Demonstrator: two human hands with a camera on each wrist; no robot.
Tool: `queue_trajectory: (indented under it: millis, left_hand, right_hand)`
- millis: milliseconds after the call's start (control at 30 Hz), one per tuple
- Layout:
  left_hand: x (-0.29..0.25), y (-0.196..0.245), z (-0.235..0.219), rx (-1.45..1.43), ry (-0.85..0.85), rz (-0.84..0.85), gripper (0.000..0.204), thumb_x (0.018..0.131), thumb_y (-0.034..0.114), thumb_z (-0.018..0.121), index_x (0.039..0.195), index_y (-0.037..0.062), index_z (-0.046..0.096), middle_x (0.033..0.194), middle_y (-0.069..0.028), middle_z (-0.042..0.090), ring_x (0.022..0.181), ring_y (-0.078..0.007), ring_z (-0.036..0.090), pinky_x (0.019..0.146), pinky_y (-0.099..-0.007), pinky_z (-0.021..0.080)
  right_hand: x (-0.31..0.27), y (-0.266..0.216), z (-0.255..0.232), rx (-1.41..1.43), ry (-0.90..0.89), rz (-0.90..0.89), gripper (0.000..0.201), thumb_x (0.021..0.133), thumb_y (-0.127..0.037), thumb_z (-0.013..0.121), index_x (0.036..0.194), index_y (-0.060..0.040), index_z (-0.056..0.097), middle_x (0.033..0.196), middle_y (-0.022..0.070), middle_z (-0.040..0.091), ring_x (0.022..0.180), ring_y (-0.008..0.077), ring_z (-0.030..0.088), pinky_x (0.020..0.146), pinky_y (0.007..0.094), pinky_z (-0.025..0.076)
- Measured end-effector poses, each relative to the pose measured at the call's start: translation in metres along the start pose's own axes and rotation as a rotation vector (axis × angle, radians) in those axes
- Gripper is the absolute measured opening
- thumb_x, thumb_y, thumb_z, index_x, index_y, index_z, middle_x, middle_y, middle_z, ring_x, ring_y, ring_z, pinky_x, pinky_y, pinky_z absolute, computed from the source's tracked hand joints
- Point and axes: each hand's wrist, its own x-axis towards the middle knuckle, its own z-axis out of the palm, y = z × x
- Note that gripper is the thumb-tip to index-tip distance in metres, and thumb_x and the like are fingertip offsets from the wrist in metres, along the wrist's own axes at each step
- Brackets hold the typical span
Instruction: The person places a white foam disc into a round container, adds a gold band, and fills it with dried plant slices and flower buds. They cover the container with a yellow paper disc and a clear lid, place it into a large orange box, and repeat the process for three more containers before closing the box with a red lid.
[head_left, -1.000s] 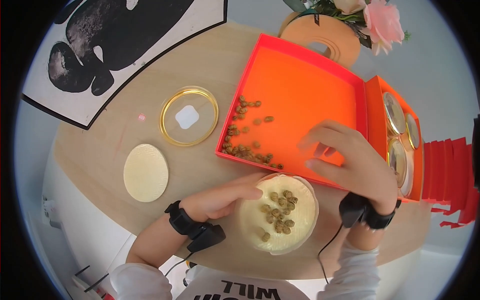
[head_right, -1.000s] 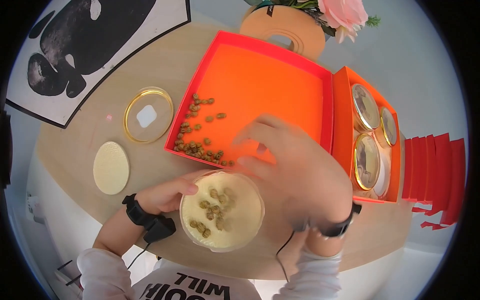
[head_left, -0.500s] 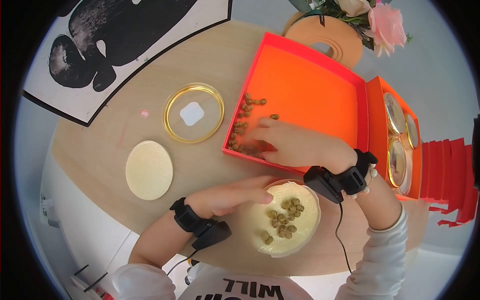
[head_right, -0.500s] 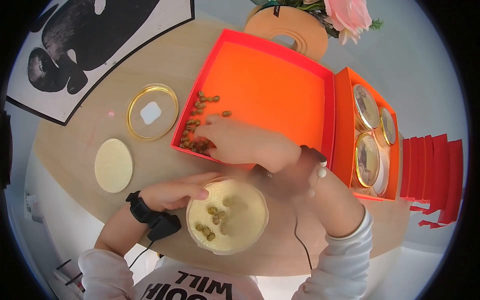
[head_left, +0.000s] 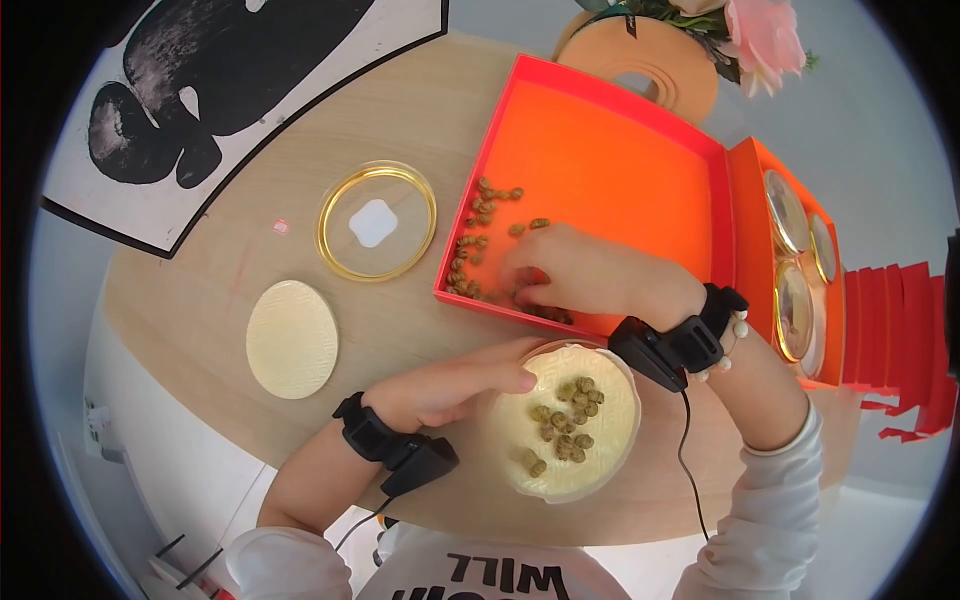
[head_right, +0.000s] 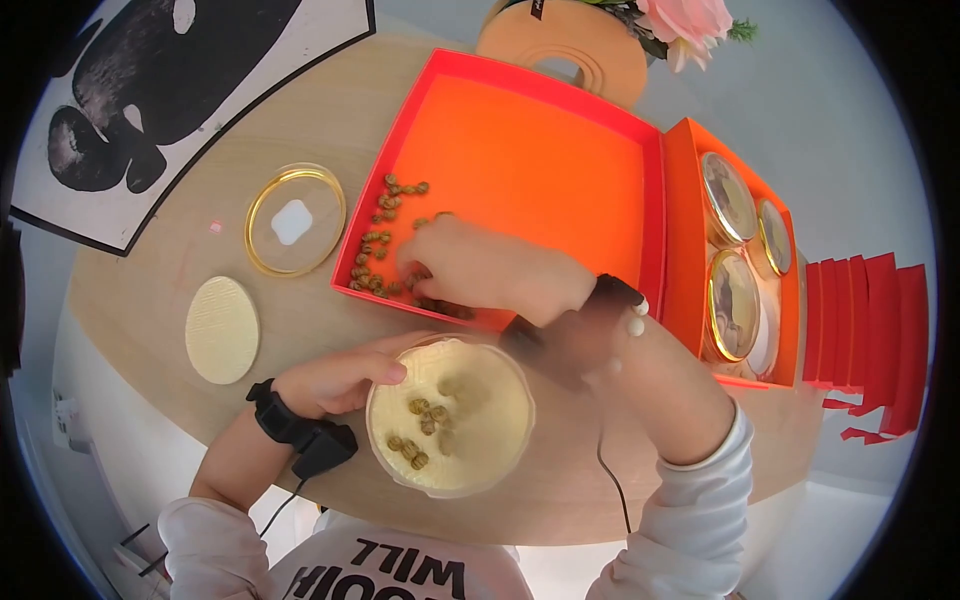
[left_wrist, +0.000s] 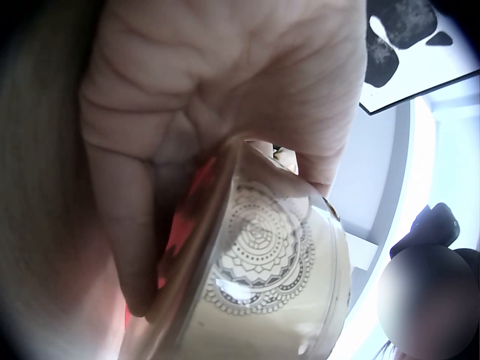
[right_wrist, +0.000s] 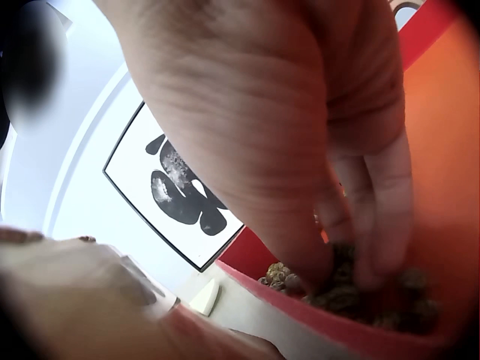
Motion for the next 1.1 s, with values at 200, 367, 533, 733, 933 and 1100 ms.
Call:
queue_trajectory:
  millis: [200, 367, 533, 733, 933, 1100]
  left_hand:
    - [0.001, -0.002, 0.000, -0.004, 0.022, 0.023, 0.076, 0.073, 0.033, 0.057, 0.134, 0.0033, 0.023, 0.130, -0.0093, 0.036, 0.118, -0.0171, 0.039, 0.094, -0.0299, 0.036]
    - [0.001, -0.003, -0.002, -0.084, -0.019, 0.063, 0.064, 0.081, 0.028, 0.054, 0.132, 0.0014, 0.025, 0.129, -0.0084, 0.037, 0.118, -0.0157, 0.038, 0.097, -0.0300, 0.031]
    - [0.003, -0.004, -0.003, -0.104, -0.031, 0.069, 0.064, 0.080, 0.029, 0.055, 0.132, 0.0027, 0.027, 0.128, -0.0075, 0.039, 0.116, -0.0145, 0.040, 0.095, -0.0293, 0.034]
    - [0.003, -0.005, -0.004, -0.094, -0.007, 0.051, 0.064, 0.081, 0.028, 0.054, 0.132, 0.0036, 0.026, 0.128, -0.0070, 0.039, 0.116, -0.0137, 0.039, 0.095, -0.0288, 0.034]
    - [0.003, -0.005, -0.006, -0.102, -0.042, 0.054, 0.063, 0.082, 0.025, 0.052, 0.133, 0.0040, 0.023, 0.130, -0.0068, 0.036, 0.117, -0.0128, 0.038, 0.094, -0.0281, 0.035]
    - [0.003, -0.006, -0.004, -0.082, -0.003, 0.051, 0.065, 0.080, 0.025, 0.052, 0.133, 0.0033, 0.023, 0.130, -0.0077, 0.036, 0.117, -0.0140, 0.039, 0.095, -0.0279, 0.034]
  right_hand:
    - [-0.010, 0.001, -0.009, -0.019, 0.238, -0.118, 0.012, 0.075, -0.011, 0.058, 0.085, -0.0043, 0.061, 0.082, 0.0083, 0.059, 0.073, 0.0218, 0.056, 0.065, 0.0310, 0.045]
    - [-0.043, -0.021, -0.025, 0.061, 0.380, -0.183, 0.012, 0.076, -0.009, 0.059, 0.086, -0.0041, 0.060, 0.078, 0.0050, 0.057, 0.069, 0.0169, 0.055, 0.058, 0.0269, 0.045]
    - [-0.084, -0.045, -0.006, 0.084, 0.333, -0.191, 0.016, 0.074, -0.006, 0.061, 0.089, -0.0051, 0.059, 0.077, 0.0060, 0.055, 0.066, 0.0199, 0.054, 0.057, 0.0281, 0.045]
    - [-0.095, -0.043, 0.028, -0.086, 0.417, -0.237, 0.019, 0.072, -0.005, 0.063, 0.091, -0.0030, 0.058, 0.079, 0.0077, 0.054, 0.067, 0.0225, 0.055, 0.057, 0.0310, 0.046]
    - [-0.091, -0.046, 0.034, -0.099, 0.459, -0.226, 0.021, 0.072, -0.007, 0.063, 0.092, -0.0037, 0.058, 0.081, 0.0075, 0.055, 0.065, 0.0224, 0.056, 0.056, 0.0303, 0.048]
    - [-0.093, -0.046, 0.035, -0.127, 0.446, -0.227, 0.020, 0.073, -0.008, 0.063, 0.092, -0.0039, 0.059, 0.083, 0.0074, 0.056, 0.068, 0.0228, 0.057, 0.057, 0.0308, 0.048]
